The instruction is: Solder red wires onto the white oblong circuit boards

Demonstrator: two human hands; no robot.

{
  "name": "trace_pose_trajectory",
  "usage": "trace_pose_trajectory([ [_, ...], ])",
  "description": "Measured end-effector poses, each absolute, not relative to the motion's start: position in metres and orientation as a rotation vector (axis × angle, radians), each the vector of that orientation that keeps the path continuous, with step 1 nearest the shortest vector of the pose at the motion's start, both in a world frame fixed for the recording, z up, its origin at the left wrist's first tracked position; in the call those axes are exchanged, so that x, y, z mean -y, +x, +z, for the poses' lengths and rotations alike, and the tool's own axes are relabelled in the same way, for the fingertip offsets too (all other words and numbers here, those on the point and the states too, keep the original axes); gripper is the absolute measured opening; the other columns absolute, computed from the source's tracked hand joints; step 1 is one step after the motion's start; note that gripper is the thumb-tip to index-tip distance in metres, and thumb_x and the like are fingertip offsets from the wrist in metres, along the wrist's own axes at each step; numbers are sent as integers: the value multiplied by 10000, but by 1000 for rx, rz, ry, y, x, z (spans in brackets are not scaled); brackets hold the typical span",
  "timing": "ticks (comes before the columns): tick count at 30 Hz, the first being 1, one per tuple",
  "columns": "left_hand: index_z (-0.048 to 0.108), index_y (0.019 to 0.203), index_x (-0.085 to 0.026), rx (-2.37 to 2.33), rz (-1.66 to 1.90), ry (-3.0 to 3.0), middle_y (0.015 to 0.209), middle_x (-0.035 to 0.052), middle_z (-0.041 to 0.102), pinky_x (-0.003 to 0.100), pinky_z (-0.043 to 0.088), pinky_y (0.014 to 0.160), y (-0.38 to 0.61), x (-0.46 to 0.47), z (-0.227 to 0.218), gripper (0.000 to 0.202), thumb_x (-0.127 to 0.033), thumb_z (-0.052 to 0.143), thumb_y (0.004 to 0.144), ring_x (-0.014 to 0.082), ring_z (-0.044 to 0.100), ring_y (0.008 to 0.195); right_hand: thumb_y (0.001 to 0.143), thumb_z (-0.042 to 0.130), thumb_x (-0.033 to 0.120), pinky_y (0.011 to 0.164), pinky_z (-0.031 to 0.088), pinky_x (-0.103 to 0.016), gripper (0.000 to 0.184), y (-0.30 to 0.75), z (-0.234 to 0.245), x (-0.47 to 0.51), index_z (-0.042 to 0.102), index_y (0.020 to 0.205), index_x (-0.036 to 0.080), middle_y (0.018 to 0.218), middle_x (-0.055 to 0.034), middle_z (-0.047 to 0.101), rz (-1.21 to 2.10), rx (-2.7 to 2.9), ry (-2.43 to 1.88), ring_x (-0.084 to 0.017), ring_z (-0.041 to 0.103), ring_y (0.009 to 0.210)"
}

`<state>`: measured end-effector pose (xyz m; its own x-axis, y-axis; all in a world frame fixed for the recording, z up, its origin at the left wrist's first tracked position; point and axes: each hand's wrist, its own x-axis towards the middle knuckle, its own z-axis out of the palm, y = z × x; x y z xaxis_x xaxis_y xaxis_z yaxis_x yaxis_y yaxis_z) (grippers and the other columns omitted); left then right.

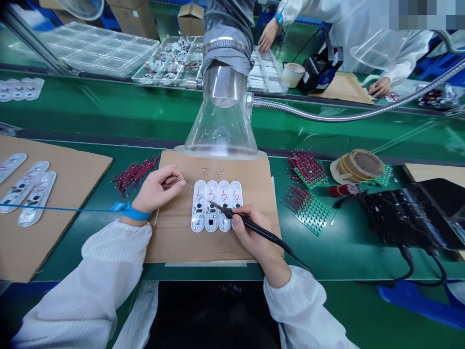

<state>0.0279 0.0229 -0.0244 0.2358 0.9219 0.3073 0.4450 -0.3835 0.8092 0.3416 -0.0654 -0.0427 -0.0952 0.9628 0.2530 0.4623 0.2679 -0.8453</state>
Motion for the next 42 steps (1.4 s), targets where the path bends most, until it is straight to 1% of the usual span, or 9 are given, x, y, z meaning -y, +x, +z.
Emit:
trace_pose_trajectory([
  [4, 634, 835, -208, -1245, 1046, 1920, 694, -54, 380, 288, 316, 605, 30, -22, -22, 102, -261, 663, 918, 129, 390, 620, 1096, 645, 512, 632, 610, -335, 249, 343, -39, 66, 734, 1073, 280, 848, -21, 801, 742, 1723, -1356, -218, 785, 727],
  [7, 629, 828, -208, -1268, 1075, 1859, 698, -56, 363, 284, 319, 607, 28, -22, -21, 93, -259, 673, 892, 125, 380, 614, 1096, 645, 522, 645, 621, -342, 259, 344, -40, 69, 733, 1088, 278, 855, -24, 792, 736, 1689, -1332, -218, 777, 727],
  [10, 609, 811, -210, -1302, 1121, 1778, 712, -50, 367, 277, 316, 602, 23, -23, -21, 93, -241, 675, 868, 124, 363, 621, 1102, 652, 486, 643, 628, -336, 216, 340, -46, 72, 727, 1105, 283, 887, -22, 782, 711, 1563, -1265, -202, 757, 698],
  [14, 595, 797, -209, -1304, 1137, 1751, 723, -42, 393, 272, 293, 584, 20, -25, -23, 100, -232, 675, 853, 119, 341, 618, 1109, 658, 426, 625, 611, -314, 153, 329, -52, 74, 720, 1115, 287, 858, -5, 763, 740, 1508, -1254, -187, 745, 685],
  [21, 604, 801, -204, -1282, 1113, 1781, 705, -53, 386, 270, 276, 570, 20, -26, -25, 85, -234, 672, 843, 108, 347, 587, 1096, 656, 516, 638, 628, -334, 259, 322, -45, 69, 740, 1094, 271, 848, -27, 803, 715, 1697, -1280, -210, 776, 698],
  [26, 609, 797, -203, -1286, 1088, 1832, 694, -58, 383, 279, 290, 585, 22, -25, -22, 78, -234, 663, 844, 111, 356, 594, 1096, 671, 501, 650, 646, -323, 233, 321, -40, 68, 741, 1122, 281, 889, -25, 819, 727, 1722, -1247, -204, 788, 719],
  [30, 606, 792, -206, -1273, 1073, 1854, 685, -56, 397, 284, 291, 585, 24, -24, -21, 85, -237, 660, 850, 116, 352, 598, 1098, 656, 527, 626, 642, -323, 264, 321, -38, 68, 745, 1106, 278, 864, -26, 810, 738, 1734, -1249, -205, 779, 699],
  [37, 589, 790, -209, -1278, 1068, 1826, 693, -56, 393, 280, 279, 581, 19, -25, -21, 76, -229, 647, 835, 113, 343, 592, 1103, 653, 519, 660, 637, -346, 250, 324, -48, 71, 736, 1115, 283, 909, -36, 811, 704, 1675, -1269, -219, 791, 745],
  [42, 579, 782, -209, -1287, 1057, 1814, 692, -52, 405, 276, 278, 578, 18, -26, -22, 80, -221, 645, 828, 113, 341, 594, 1099, 655, 529, 636, 632, -343, 263, 315, -44, 71, 741, 1115, 281, 856, -30, 802, 735, 1678, -1277, -219, 780, 701],
])
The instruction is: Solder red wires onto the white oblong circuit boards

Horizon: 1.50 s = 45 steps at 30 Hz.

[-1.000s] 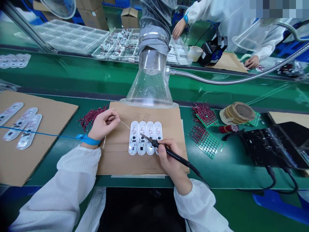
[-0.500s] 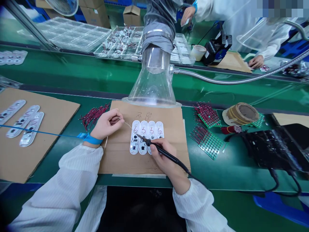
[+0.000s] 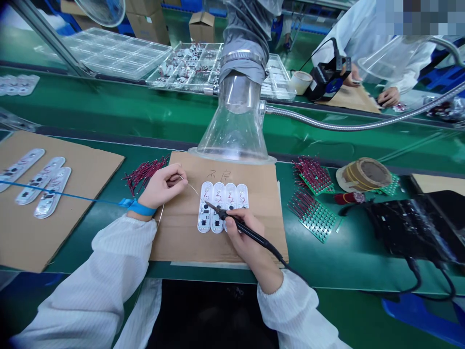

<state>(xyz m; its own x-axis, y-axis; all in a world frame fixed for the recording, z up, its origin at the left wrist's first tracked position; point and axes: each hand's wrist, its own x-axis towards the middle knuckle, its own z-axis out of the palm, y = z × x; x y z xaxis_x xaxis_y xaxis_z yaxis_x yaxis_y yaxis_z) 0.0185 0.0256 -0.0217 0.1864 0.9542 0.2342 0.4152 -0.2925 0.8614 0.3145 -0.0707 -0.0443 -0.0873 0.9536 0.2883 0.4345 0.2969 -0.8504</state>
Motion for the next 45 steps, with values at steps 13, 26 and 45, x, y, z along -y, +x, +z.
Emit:
trace_pose_trajectory([
  [13, 585, 791, -212, -1250, 1009, 1854, 679, -58, 375, 271, 276, 574, 17, -25, -22, 85, -232, 647, 847, 120, 344, 607, 1091, 668, 494, 659, 645, -325, 235, 308, -31, 68, 752, 1077, 276, 835, -18, 804, 762, 1747, -1266, -204, 764, 681],
  [26, 587, 933, -211, -1247, 843, 1696, 747, -40, 535, 242, 383, 541, 8, -6, -6, 201, -393, 635, 1006, 106, 433, 581, 1147, 600, 439, 843, 633, -408, 263, 367, -42, 77, 724, 1332, 300, 1035, -53, 757, 602, 1565, -1217, -232, 754, 893],
  [45, 620, 1103, -238, -1398, 722, 1723, 908, 4, 731, 301, 512, 707, 90, 51, 3, 249, -468, 525, 1123, 161, 665, 727, 1128, 617, 345, 845, 625, -373, 229, 365, -46, 82, 712, 1328, 286, 1109, -83, 685, 407, 1888, -1243, -262, 733, 997],
])
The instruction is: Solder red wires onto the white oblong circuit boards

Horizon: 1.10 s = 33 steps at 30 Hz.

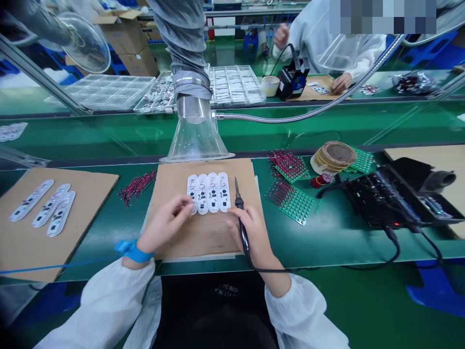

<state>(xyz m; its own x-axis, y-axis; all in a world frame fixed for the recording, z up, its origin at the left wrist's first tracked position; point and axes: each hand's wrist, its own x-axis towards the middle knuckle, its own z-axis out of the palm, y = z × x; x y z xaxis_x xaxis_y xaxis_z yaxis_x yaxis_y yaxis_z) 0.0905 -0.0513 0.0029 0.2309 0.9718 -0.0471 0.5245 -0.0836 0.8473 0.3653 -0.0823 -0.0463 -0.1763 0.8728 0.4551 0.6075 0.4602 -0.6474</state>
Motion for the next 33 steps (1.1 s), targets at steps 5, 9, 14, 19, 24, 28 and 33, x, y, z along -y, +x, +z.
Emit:
trace_pose_trajectory([
  [5, 667, 1078, -234, -1164, 629, 1865, 799, -37, 625, 281, 423, 660, 135, 59, 3, 210, -390, 535, 1128, 137, 534, 663, 1113, 630, 288, 732, 559, -333, 170, 364, -44, 88, 759, 1008, 255, 918, -37, 611, 339, 1866, -1231, -218, 646, 831],
  [9, 697, 990, -221, -1158, 646, 1859, 696, -59, 500, 270, 366, 609, 115, 46, 3, 217, -390, 603, 1087, 128, 446, 612, 1090, 647, 277, 693, 524, -334, 209, 380, -45, 90, 746, 907, 257, 857, -19, 581, 327, 1801, -1282, -213, 617, 786],
  [14, 683, 898, -198, -1219, 1002, 1899, 690, -55, 432, 267, 335, 605, 79, 10, -9, 150, -302, 661, 1004, 122, 393, 609, 1097, 628, 250, 808, 618, -353, 189, 391, -49, 97, 736, 1245, 299, 987, -31, 727, 465, 1692, -1270, -214, 750, 879],
  [19, 623, 827, -204, -1243, 1181, 1822, 646, -78, 347, 251, 287, 570, 67, -10, -25, 152, -275, 701, 937, 109, 334, 560, 1094, 689, 277, 923, 674, -407, 318, 389, -56, 109, 572, 1389, 295, 1024, -33, 841, 664, 1467, -1264, -232, 847, 971],
  [24, 614, 807, -205, -1223, 1099, 1823, 646, -75, 366, 243, 315, 578, 65, -7, -32, 173, -279, 726, 915, 108, 353, 566, 1084, 724, 385, 771, 665, -382, 133, 393, -62, 114, 669, 1123, 270, 871, -28, 816, 647, 1339, -1284, -230, 824, 808],
  [28, 637, 815, -202, -1198, 977, 1885, 627, -76, 368, 250, 312, 573, 68, -4, -32, 173, -296, 718, 936, 109, 357, 558, 1101, 675, 410, 622, 594, -314, 154, 394, -61, 112, 668, 1059, 262, 792, 0, 737, 641, 1308, -1284, -185, 738, 664],
  [33, 642, 814, -203, -1162, 941, 1966, 614, -81, 361, 257, 315, 573, 71, -4, -33, 174, -300, 698, 947, 109, 370, 547, 1072, 699, 425, 605, 577, -312, 172, 394, -58, 112, 680, 1041, 257, 816, -11, 731, 651, 1353, -1299, -184, 715, 653],
])
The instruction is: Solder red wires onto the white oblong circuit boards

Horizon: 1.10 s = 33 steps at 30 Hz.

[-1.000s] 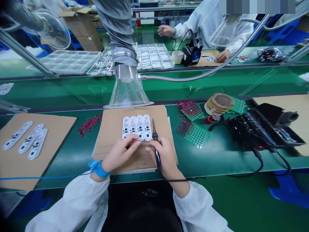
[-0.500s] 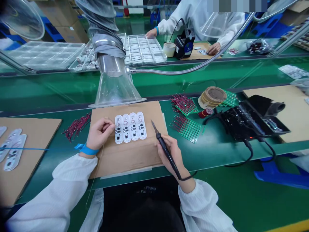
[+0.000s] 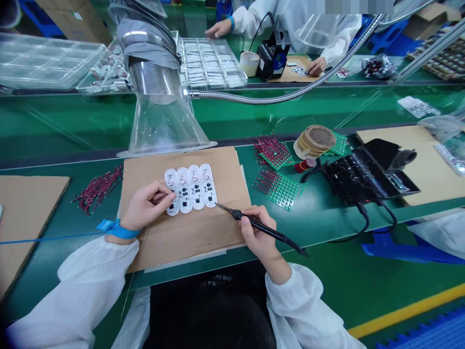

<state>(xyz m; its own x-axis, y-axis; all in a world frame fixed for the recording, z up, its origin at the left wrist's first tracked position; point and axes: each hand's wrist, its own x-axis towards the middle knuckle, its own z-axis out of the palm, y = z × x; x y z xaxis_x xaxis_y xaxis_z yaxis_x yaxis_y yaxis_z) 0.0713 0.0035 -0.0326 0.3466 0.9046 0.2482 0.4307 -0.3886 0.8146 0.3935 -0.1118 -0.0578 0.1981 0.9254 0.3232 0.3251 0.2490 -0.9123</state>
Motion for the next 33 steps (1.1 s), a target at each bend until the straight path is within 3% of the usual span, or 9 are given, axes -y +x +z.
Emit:
trace_pose_trajectory([
  [20, 623, 800, -204, -1179, 885, 2006, 610, -80, 386, 242, 320, 566, 74, -3, -25, 195, -303, 668, 962, 105, 376, 543, 1071, 697, 471, 675, 606, -352, 217, 397, -63, 112, 675, 1041, 258, 811, -15, 743, 664, 1411, -1357, -210, 742, 711],
  [33, 629, 802, -203, -1159, 890, 2019, 607, -83, 384, 243, 314, 569, 73, -3, -28, 189, -293, 679, 962, 101, 368, 539, 1093, 676, 395, 677, 614, -352, 132, 398, -63, 112, 686, 1083, 264, 805, -6, 767, 690, 1433, -1356, -205, 756, 705],
])
